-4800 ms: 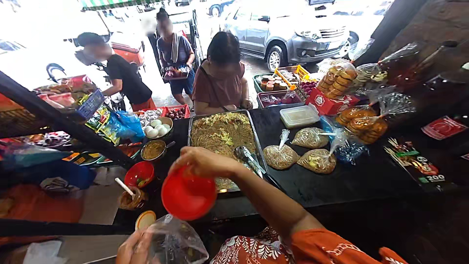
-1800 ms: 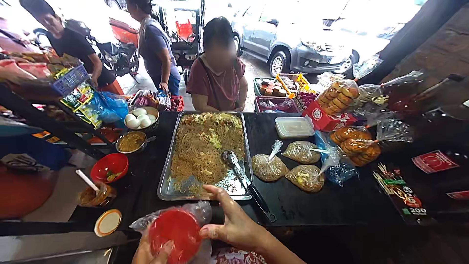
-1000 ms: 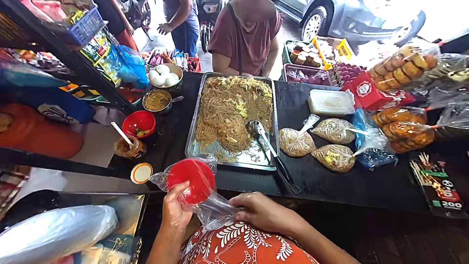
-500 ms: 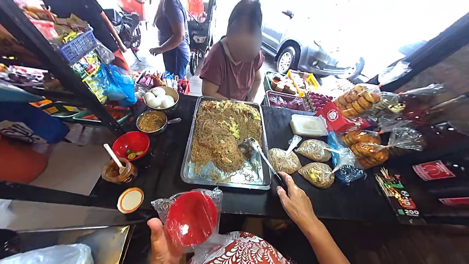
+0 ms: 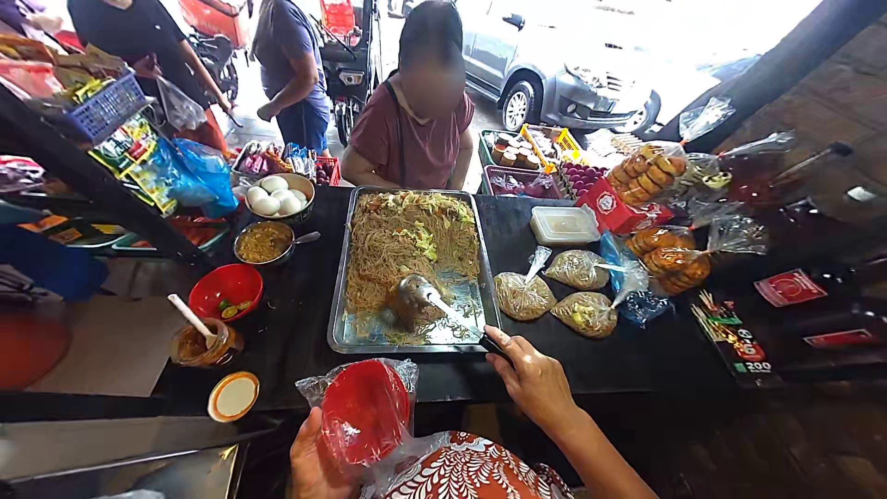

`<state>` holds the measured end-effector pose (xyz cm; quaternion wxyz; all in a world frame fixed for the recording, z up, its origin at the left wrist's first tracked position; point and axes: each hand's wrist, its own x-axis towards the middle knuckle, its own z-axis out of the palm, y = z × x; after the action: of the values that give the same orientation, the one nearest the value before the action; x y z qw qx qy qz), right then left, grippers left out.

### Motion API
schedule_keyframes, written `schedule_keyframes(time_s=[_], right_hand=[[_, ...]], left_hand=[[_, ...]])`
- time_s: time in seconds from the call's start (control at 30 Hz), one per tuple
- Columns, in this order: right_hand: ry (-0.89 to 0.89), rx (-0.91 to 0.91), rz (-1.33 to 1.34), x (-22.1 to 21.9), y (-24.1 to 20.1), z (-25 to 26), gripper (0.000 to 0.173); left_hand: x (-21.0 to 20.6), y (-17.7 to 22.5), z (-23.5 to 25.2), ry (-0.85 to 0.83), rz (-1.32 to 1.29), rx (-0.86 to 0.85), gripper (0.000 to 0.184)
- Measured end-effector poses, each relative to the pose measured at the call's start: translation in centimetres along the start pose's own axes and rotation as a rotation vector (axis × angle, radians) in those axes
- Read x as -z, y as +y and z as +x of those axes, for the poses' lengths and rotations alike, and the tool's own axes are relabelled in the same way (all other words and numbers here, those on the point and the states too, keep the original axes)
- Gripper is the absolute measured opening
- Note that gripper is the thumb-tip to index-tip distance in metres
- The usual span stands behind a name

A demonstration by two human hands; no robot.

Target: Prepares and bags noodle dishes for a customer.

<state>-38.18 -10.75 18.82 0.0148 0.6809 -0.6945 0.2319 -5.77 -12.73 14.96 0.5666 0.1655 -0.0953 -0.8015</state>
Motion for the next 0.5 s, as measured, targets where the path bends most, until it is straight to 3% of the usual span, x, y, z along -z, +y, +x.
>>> schedule_keyframes(time_s=[0.17, 0.5], right_hand=[[0.014, 0.151, -0.083, -1.4, 0.2, 0.7, 0.035], [0.041, 0.198, -0.18, -1.6, 2.4, 1.4, 0.034]], left_hand=[[-0.5, -0.4, 0.3, 0.01, -0.011, 0.01, 0.044], [-0.6, -0.7, 0.2, 0.011, -0.018, 0.011, 0.045]])
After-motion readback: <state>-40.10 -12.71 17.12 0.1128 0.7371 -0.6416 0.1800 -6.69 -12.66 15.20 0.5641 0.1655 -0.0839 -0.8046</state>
